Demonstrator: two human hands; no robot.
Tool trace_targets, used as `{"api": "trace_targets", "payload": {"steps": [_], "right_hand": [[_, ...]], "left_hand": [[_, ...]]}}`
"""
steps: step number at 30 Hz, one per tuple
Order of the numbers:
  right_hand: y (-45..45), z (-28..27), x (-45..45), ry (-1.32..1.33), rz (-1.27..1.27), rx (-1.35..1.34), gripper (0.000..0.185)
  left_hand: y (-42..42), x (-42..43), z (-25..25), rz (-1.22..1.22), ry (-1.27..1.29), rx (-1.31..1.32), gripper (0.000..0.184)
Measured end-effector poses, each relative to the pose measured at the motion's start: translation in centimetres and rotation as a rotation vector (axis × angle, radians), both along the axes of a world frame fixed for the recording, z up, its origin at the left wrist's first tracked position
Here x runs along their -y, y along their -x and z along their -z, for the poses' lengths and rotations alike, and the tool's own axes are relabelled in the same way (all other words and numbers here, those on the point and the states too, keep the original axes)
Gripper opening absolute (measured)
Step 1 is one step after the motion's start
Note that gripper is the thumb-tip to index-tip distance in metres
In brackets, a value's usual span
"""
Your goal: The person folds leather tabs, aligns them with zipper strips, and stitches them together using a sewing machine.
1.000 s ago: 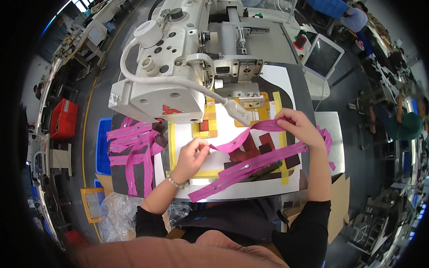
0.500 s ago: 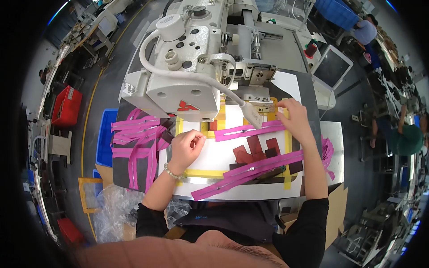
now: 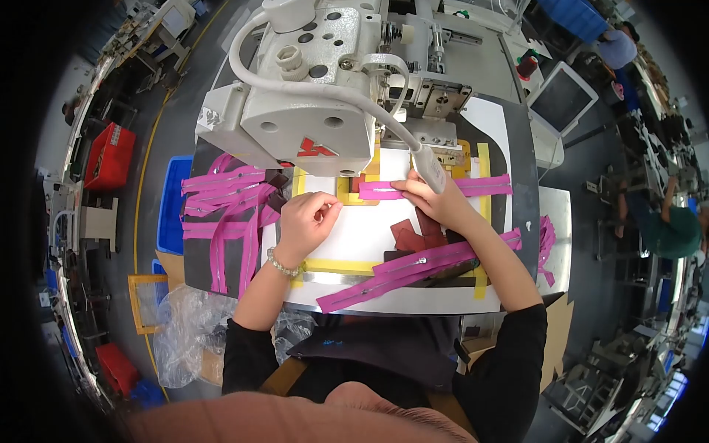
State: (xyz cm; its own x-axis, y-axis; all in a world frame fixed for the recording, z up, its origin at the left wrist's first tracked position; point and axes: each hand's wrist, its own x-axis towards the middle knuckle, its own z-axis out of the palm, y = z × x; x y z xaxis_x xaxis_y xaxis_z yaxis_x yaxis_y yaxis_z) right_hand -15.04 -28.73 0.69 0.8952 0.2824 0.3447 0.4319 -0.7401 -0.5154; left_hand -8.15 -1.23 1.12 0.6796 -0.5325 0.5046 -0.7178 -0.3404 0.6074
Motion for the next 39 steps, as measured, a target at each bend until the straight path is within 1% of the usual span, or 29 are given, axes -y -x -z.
{"api": "trace_targets", "payload": {"steps": [4, 8, 19, 22, 25, 28, 32, 33, 36, 37, 39], "right_hand": [[-0.3, -0.2, -0.4, -0.023, 0.024, 0.033, 0.024], [-1.0, 0.0, -0.3, -0.056, -0.017, 0.052, 0.024], [-2.4, 0.0, -0.7, -0.033, -0.047, 0.072, 0.023], [-2.2, -1.1, -0.4, 0.047, -0.014, -0.077, 0.032], [-2.9, -0.4, -1.4, -0.283, 0.092, -0.160, 0.048], [-4.4, 0.9, -3.1, -0.490, 0.354, -0.283, 0.038], [-5.0, 1.5, -4.8, -0.932, 0.436, -0.173, 0.037], [-4.4, -0.2, -5.6, -1.090, 0.401, -0.158, 0.031], [-2.6, -1.6, -4.2, -0.552, 0.160, -0.442, 0.033], [-2.1, -1.4, -3.7, -0.383, 0.076, -0.280, 0.033], [-1.8, -0.8, -3.0, -0.040, -0.092, 0.045, 0.033]], "left_hand": [[0.1, 0.1, 0.0, 0.013, -0.004, -0.006, 0.010], [-0.1, -0.1, 0.0, 0.008, -0.018, -0.022, 0.010], [0.0, 0.1, -0.1, 0.024, -0.024, 0.058, 0.009], [0.0, 0.1, -0.3, 0.031, -0.038, 0.060, 0.009], [0.0, 0.1, -0.2, 0.029, -0.042, 0.088, 0.009], [0.0, 0.2, -0.3, 0.049, -0.041, 0.096, 0.009], [0.2, 0.2, -0.7, 0.109, 0.009, 0.118, 0.009], [0.4, 0.0, -0.7, 0.119, 0.001, 0.109, 0.009], [0.6, 0.1, -0.8, 0.156, -0.024, 0.173, 0.012], [0.7, -0.1, -0.3, 0.184, -0.108, 0.184, 0.019], [1.1, 0.4, 0.2, 0.236, -0.155, 0.224, 0.024]]}}
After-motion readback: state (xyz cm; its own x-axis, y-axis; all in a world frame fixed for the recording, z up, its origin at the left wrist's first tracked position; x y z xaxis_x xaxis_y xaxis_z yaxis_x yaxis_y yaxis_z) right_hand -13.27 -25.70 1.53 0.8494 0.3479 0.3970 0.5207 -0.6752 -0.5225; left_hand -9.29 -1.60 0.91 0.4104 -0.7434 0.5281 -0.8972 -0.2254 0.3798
